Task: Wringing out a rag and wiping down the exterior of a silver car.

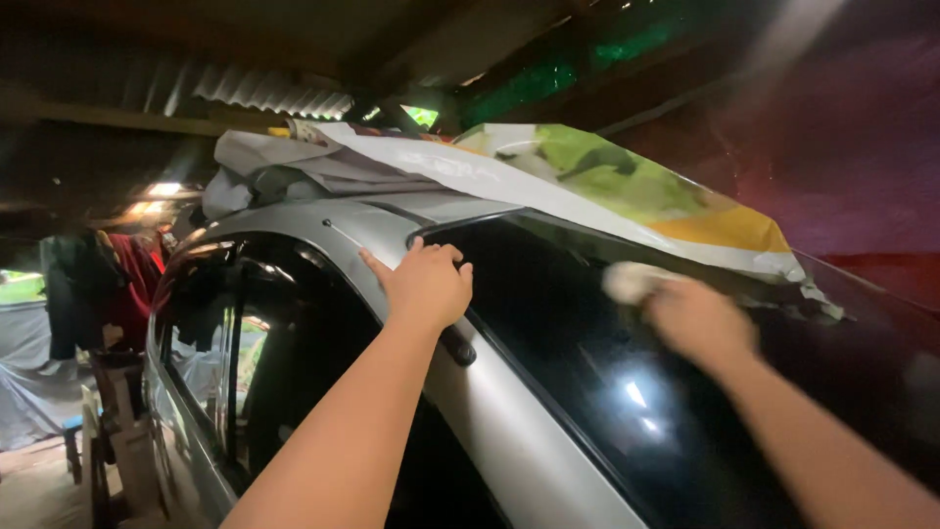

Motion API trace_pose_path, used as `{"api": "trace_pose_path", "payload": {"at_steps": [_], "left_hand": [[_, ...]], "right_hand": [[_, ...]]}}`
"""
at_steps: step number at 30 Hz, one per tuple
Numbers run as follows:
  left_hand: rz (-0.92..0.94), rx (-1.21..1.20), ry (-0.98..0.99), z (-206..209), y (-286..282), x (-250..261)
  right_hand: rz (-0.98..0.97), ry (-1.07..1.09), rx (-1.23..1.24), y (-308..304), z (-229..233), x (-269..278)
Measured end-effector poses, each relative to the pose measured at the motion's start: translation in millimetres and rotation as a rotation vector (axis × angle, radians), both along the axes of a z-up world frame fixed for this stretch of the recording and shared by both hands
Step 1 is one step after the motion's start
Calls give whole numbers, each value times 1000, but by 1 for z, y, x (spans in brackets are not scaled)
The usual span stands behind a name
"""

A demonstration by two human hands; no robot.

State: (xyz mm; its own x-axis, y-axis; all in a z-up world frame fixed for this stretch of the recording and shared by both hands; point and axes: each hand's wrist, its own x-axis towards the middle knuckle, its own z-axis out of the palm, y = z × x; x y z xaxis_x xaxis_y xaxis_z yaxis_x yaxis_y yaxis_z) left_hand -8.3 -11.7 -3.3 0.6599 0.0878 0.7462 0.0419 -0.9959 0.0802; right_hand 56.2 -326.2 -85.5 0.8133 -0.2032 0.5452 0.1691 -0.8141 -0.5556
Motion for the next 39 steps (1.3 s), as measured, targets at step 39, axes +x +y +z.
{"api": "trace_pose_path", "payload": {"at_steps": [39], "left_hand": [[-159,-112,-329,-53,-33,-15]], "right_hand": [[419,-421,-100,62,-41,-105]]}}
